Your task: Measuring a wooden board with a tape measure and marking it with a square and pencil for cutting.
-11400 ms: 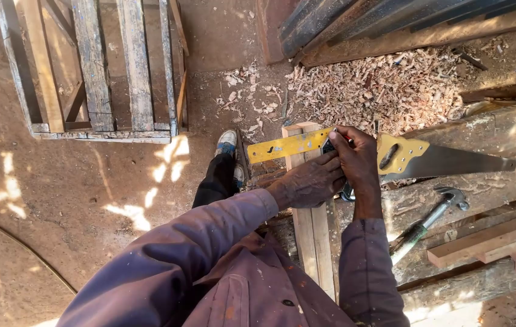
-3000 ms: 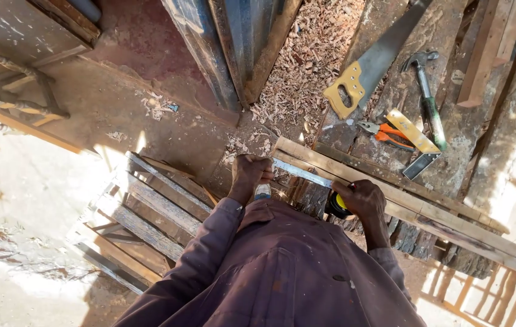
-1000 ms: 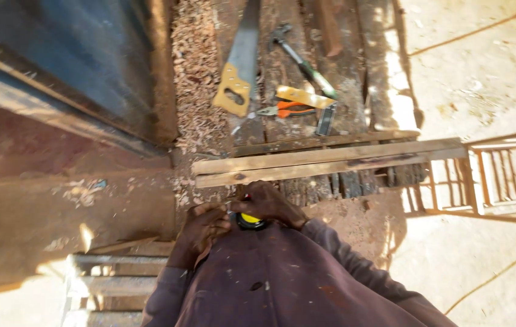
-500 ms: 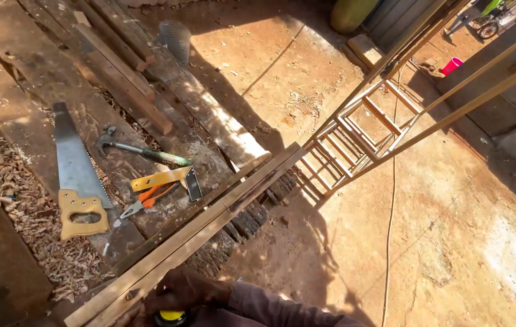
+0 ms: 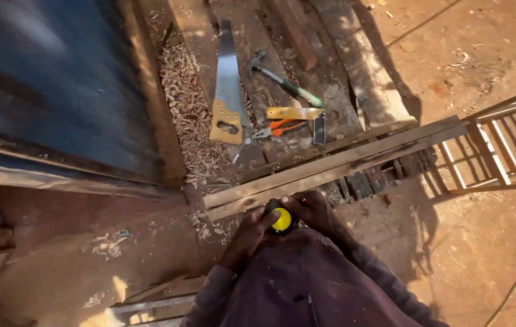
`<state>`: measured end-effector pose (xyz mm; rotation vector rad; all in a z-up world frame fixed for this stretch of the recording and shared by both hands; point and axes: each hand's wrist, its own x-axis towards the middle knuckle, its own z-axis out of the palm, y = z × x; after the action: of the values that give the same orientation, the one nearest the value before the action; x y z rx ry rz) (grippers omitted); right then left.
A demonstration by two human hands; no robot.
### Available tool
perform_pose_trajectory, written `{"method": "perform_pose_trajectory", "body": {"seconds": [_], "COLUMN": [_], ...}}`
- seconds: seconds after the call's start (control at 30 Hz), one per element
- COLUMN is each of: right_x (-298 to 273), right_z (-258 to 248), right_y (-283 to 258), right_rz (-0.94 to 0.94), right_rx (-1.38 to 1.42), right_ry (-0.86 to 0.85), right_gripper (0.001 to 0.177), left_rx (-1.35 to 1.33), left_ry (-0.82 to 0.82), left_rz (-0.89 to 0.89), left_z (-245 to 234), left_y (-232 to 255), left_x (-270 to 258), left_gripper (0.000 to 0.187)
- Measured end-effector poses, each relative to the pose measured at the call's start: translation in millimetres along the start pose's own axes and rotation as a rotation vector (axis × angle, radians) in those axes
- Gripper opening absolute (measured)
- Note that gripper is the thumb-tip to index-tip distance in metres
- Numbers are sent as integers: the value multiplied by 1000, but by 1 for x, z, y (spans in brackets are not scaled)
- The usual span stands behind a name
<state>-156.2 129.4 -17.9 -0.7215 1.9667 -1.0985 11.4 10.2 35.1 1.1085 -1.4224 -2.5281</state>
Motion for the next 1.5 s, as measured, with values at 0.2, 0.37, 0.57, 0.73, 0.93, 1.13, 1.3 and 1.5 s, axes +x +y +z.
{"method": "perform_pose_trajectory", "body": {"seconds": [0.2, 0.37, 0.57, 0.73, 0.93, 1.13, 1.3, 1.5], "right_x": [-20, -28, -28, -38, -37, 42, 172, 228], "right_z": [-38, -48, -66, -97, -142, -173, -179, -166], "right_y": [-10, 8, 40, 57, 61, 31, 72, 55], "right_rz": [160, 86, 77, 187, 275, 156, -103, -73], "right_rx": [-19, 27, 140, 157, 228, 227, -211, -216], "right_ry": [-109, 18, 107, 163, 281, 311, 299, 233], "right_gripper": [27, 33, 30, 33, 28, 32, 16, 50], "left_rx": [-127, -24, 196, 332, 794, 968, 1632, 1731], "left_ry": [56, 184, 373, 285, 620, 705, 395, 425], "left_rz": [128, 211, 40, -105, 24, 308, 52, 231], "left_z": [-28, -61, -99, -77, -124, -17, 34, 16], "left_y": [-12, 7, 8, 28, -33, 38, 47, -25], "left_x": [35, 97, 193, 211, 241, 107, 73, 97], "left_gripper": [50, 62, 79, 93, 53, 42, 107, 112]}}
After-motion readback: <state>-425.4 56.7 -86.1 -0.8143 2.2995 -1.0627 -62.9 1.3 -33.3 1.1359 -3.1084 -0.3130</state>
